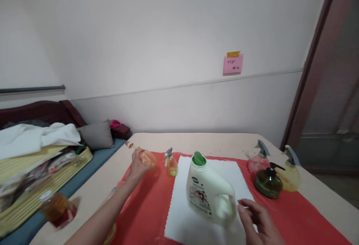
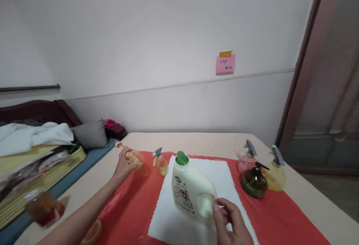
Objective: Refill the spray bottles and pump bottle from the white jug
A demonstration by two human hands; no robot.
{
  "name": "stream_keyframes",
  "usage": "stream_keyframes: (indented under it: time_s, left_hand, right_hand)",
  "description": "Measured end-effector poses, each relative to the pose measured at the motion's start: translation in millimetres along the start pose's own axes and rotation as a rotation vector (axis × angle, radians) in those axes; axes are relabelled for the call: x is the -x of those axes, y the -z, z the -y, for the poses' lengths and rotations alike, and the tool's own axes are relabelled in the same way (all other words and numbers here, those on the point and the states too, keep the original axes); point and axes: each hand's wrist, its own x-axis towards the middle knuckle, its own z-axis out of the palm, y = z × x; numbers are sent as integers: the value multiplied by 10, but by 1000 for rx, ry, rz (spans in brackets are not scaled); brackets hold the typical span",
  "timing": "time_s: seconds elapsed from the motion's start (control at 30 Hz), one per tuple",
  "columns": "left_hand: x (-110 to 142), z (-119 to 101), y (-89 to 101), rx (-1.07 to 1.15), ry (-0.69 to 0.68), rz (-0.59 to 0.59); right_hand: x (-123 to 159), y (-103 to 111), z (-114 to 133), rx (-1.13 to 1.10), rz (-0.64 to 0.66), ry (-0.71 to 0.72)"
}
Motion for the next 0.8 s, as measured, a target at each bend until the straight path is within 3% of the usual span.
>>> stream_keyframes:
  time_s: [0.1,0.2,0.3,0.4,0.5,0.57,0.73,0.8]
  left_hand:
    - [643,-289,318,2,-78,91]
    - [1396,-552,509,-7,-189,251]
    - [2091,-786,522,11,-280,407]
    - [2589,-1001,389,24,-434,589]
    - [2897,-1136,183,20,-566,744]
    - [3046,-1126,34,39,-606,761]
    - [3342,-862,-262,187,-550,500]
    - [3421,-798,-297,177,-474,493]
  right_hand:
    - [253,-86,99,-28,211,127]
    - [529,-137,249,-122,451,177]
    - [806,-125,450,-229,637,217]
    - [1018,-96,656,-309,748,205]
    - [1116,-81,774,-384,725,62]
    - [1131,-53,768,-436,669,-16]
    - [1198,164,551,-527,548,-101]
    - [1278,266,458,-550,527,-134]
